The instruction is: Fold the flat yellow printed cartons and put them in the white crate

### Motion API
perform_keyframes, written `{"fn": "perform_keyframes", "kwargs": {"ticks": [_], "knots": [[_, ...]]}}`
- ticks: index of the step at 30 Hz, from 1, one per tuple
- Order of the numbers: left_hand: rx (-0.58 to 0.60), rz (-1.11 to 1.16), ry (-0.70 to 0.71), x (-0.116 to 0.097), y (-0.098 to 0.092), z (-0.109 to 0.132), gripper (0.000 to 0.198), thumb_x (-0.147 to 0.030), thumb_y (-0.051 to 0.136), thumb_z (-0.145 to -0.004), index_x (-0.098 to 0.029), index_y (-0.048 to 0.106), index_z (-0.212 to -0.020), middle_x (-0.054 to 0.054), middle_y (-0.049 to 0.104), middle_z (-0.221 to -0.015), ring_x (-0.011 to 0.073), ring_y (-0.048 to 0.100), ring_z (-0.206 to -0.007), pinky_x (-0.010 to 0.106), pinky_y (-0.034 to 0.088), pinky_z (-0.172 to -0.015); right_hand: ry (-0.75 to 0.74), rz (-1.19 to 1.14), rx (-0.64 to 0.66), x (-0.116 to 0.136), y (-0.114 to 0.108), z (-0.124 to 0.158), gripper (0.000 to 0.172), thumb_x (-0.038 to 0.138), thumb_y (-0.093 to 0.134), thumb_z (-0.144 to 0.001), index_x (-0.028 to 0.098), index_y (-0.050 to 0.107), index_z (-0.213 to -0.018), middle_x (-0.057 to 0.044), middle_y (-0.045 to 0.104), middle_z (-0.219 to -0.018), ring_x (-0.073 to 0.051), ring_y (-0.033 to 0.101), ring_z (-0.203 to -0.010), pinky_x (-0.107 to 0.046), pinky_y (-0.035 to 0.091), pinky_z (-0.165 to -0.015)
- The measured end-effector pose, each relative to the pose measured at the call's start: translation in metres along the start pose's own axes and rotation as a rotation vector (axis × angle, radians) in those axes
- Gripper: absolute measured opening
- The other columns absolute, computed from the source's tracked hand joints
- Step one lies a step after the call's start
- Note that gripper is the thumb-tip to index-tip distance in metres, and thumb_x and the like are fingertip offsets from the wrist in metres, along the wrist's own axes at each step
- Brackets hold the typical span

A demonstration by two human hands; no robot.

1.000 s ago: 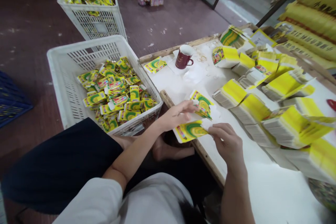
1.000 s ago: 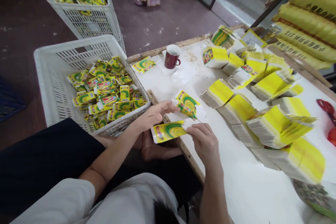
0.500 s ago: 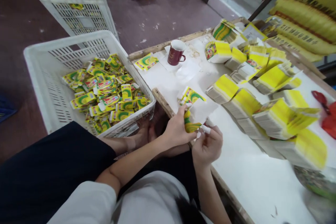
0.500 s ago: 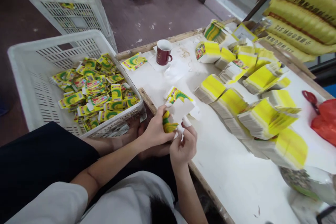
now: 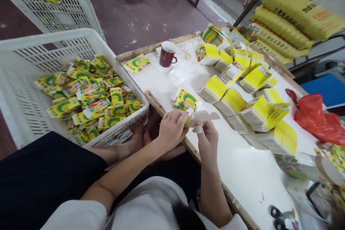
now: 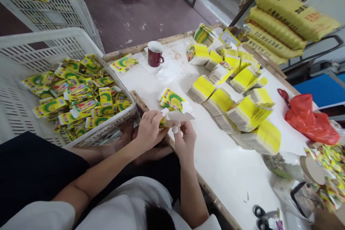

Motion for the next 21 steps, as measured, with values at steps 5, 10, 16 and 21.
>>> {"fn": "perform_keyframes", "kwargs": {"ticks": [5, 10, 16, 21], "knots": [[-0.005, 0.004, 0.029, -0.003, -0.002, 0.001, 0.03, -0.02, 0.058, -0.091, -0.018, 0.05, -0.12, 0.009, 0.067, -0.099, 0.0237, 0.062, -0.087, 0.036, 0.039, -0.076, 0.186, -0.301, 0.007, -0.023, 0.01, -0.003, 0.02, 0.039, 0.069, -0.075, 0.02, 0.067, -0.083, -0.002, 0.068, -0.082, -0.017, 0.061, -0.07, -0.03, 0.05, -0.06], [0.08, -0.014, 0.034, -0.001, 0.008, 0.001, 0.032, -0.017, 0.055, -0.089, -0.018, 0.05, -0.121, 0.009, 0.067, -0.1, 0.0244, 0.061, -0.088, 0.036, 0.039, -0.076, 0.022, 0.007, -0.057, -0.011, -0.003, 0.002, 0.018, 0.036, 0.062, -0.085, 0.02, 0.066, -0.079, 0.001, 0.065, -0.07, -0.015, 0.057, -0.064, -0.03, 0.047, -0.062], [0.113, -0.014, 0.025, 0.0, 0.013, 0.004, 0.035, -0.016, 0.054, -0.088, -0.019, 0.051, -0.122, 0.009, 0.068, -0.1, 0.0245, 0.062, -0.089, 0.036, 0.04, -0.078, 0.052, 0.004, 0.008, -0.015, -0.003, -0.005, 0.015, 0.032, 0.061, -0.081, 0.019, 0.068, -0.077, -0.001, 0.07, -0.072, -0.019, 0.062, -0.069, -0.031, 0.049, -0.066], [0.118, 0.051, -0.014, 0.006, 0.02, 0.009, 0.032, -0.025, 0.055, -0.091, -0.02, 0.052, -0.122, 0.01, 0.067, -0.103, 0.0254, 0.063, -0.093, 0.038, 0.044, -0.08, 0.261, -0.353, 0.063, -0.042, 0.012, -0.008, 0.012, 0.032, 0.061, -0.072, 0.021, 0.063, -0.07, -0.001, 0.066, -0.068, -0.017, 0.059, -0.062, -0.03, 0.049, -0.058]]}}
Point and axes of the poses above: each hand's wrist, its own z-axis away from the middle knuckle, its own y-axis out of the palm, x = y × z, the point moved 8 cm from there along -z, towards the middle knuckle
